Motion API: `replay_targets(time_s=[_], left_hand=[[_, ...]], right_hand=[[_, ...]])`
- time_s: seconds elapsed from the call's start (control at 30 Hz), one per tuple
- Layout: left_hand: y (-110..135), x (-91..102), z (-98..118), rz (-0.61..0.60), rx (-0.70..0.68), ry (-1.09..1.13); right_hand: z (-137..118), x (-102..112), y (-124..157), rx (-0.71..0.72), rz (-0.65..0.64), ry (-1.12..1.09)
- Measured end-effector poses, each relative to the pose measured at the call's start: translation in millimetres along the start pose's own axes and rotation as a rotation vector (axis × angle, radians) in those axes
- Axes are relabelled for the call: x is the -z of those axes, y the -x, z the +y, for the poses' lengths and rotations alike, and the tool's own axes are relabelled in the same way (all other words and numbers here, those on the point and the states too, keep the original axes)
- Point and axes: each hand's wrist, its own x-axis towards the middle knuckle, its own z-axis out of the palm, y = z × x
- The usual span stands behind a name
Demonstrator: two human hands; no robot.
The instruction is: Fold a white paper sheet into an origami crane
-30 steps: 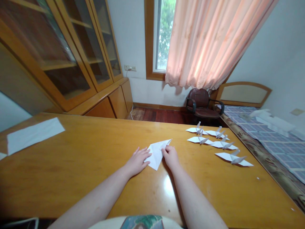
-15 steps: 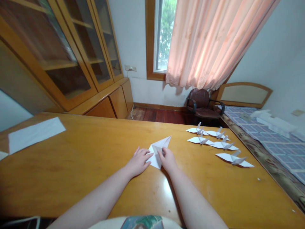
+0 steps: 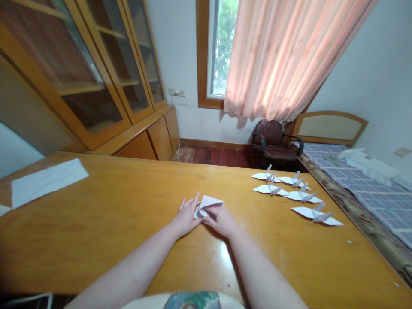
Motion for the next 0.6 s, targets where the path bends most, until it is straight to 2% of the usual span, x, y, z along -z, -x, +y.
replay_targets(time_s=[0.13,0.37,0.5,0.6], left_hand=[[-0.7,-0.5,-2.6,-0.003,0.004,0.002],[0.1,2.4,-5.6,-0.043,-0.07,-0.032],[1.4,6.7,-2.5,-0.098,-0.114,-0.036],[2.1,6.2,-1.9,-0.097,-0.121,-0.05]], right_hand=[[-6.2,2.9,-2.4,0.07,-0.032,0.013],[2.9,-4.2,-1.9,0.088,-0.007,0.121],[-3.4,0.0,-1.1,0.159,-0.001,0.206],[-4.4,3.4,4.6,0.186,0.001,0.241]])
